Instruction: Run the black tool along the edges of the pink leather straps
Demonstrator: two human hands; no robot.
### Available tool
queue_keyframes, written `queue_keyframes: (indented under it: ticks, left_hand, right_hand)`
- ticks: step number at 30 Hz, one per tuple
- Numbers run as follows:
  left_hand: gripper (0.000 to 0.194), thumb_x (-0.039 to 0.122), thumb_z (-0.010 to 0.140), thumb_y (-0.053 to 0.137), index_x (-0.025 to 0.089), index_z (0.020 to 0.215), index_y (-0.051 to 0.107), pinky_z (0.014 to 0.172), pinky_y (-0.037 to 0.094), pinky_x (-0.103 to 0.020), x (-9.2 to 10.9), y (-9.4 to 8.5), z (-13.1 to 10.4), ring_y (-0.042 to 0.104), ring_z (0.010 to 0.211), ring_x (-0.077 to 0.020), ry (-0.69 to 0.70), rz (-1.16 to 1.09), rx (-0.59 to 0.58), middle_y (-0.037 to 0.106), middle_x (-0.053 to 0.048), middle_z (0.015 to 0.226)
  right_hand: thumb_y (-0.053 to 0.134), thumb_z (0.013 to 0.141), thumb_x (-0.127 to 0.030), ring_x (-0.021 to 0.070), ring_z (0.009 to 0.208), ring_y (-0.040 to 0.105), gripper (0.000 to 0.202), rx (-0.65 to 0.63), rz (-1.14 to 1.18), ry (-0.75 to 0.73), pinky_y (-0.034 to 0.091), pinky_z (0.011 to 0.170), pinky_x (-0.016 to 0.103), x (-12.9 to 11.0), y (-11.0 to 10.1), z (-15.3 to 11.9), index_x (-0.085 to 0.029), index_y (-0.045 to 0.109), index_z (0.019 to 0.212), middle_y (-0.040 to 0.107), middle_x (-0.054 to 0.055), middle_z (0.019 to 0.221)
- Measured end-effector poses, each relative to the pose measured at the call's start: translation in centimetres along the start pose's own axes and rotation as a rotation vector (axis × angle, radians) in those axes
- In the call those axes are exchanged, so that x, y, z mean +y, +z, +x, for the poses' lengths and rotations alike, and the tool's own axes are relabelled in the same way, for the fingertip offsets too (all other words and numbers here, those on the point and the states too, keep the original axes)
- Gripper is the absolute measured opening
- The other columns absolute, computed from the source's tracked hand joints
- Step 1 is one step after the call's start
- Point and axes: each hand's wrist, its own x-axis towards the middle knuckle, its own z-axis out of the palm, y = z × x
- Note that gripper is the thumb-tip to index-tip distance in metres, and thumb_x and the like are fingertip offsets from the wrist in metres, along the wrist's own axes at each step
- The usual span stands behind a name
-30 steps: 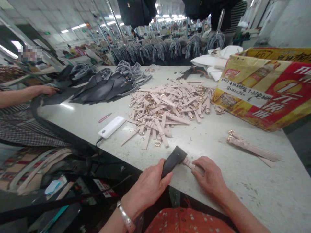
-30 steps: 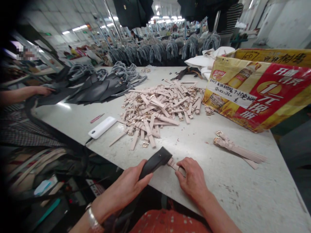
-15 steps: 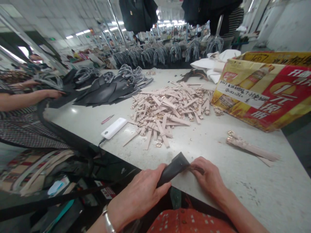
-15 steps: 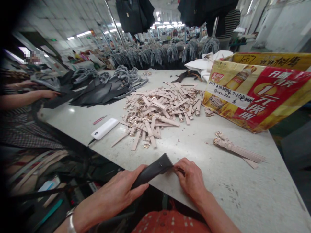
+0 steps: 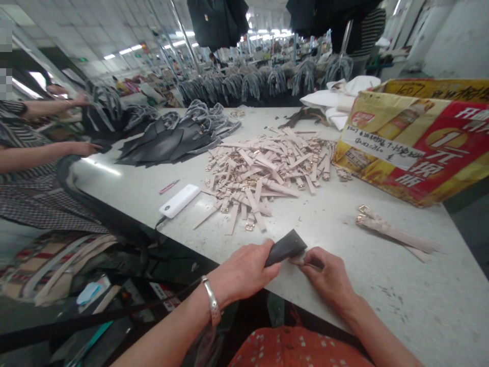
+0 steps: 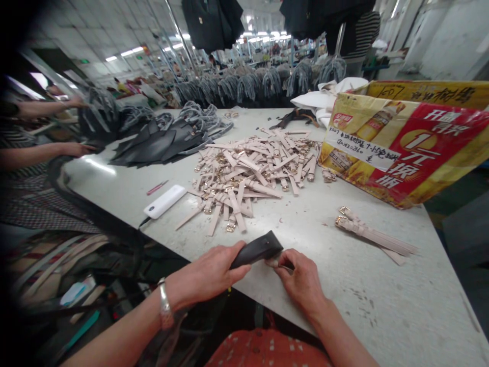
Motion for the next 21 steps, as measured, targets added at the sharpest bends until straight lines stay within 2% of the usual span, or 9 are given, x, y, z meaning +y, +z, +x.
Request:
queue_keyframes:
  ticks: [4, 8, 11, 16, 21]
  left_hand:
    - [0.031, 0.045, 0.086, 0.039, 0.020, 0.097, 0.054, 0.066, 0.043, -0.026, -1.2, -0.3, -0.2, 0.060, 0.078, -0.0192, -0.037, -0.042, 0.025, 0.063, -0.003, 0.083]
    - [0.033, 0.047, 0.087, 0.037, 0.021, 0.097, 0.054, 0.065, 0.042, -0.025, -2.9, -0.8, -1.9, 0.059, 0.075, -0.0180, -0.098, -0.050, 0.035, 0.063, -0.002, 0.081]
    - [0.034, 0.049, 0.087, 0.037, 0.023, 0.100, 0.054, 0.068, 0.043, -0.026, -3.3, -0.9, -3.2, 0.059, 0.078, -0.0182, -0.113, -0.077, 0.016, 0.063, -0.001, 0.084]
    - [0.032, 0.048, 0.086, 0.040, 0.024, 0.103, 0.054, 0.072, 0.043, -0.027, -2.1, -0.8, -4.1, 0.060, 0.083, -0.0197, -0.080, -0.086, -0.028, 0.063, -0.002, 0.087]
    - [0.029, 0.044, 0.086, 0.040, 0.023, 0.101, 0.053, 0.073, 0.043, -0.029, -0.4, -0.4, -2.8, 0.061, 0.084, -0.0216, -0.019, -0.053, -0.058, 0.064, -0.004, 0.088]
  right_hand:
    - [0.058, 0.073, -0.021, 0.0150, 0.064, 0.057, 0.003, -0.011, -0.026, -0.028, 0.043, 0.061, 0.025, 0.2, 0.0, 0.0, -0.020, 0.057, 0.071, 0.062, 0.000, 0.069]
    - [0.057, 0.073, -0.019, 0.0152, 0.064, 0.057, 0.002, -0.022, -0.059, -0.014, 0.042, 0.060, 0.025, 0.2, -0.1, -0.1, -0.020, 0.058, 0.072, 0.061, 0.000, 0.069]
    - [0.056, 0.073, -0.017, 0.0151, 0.064, 0.056, 0.004, -0.026, -0.072, -0.055, 0.042, 0.060, 0.025, 0.1, -0.2, -0.1, -0.020, 0.059, 0.072, 0.061, 0.000, 0.069]
    - [0.053, 0.077, -0.015, 0.0154, 0.066, 0.057, 0.010, -0.003, -0.073, -0.168, 0.043, 0.063, 0.026, -0.1, -0.1, -0.3, -0.020, 0.059, 0.071, 0.062, 0.002, 0.069]
    - [0.053, 0.081, -0.017, 0.0151, 0.066, 0.058, 0.011, -0.003, -0.025, -0.160, 0.044, 0.062, 0.025, -0.1, 0.0, -0.4, -0.020, 0.061, 0.074, 0.063, 0.002, 0.072]
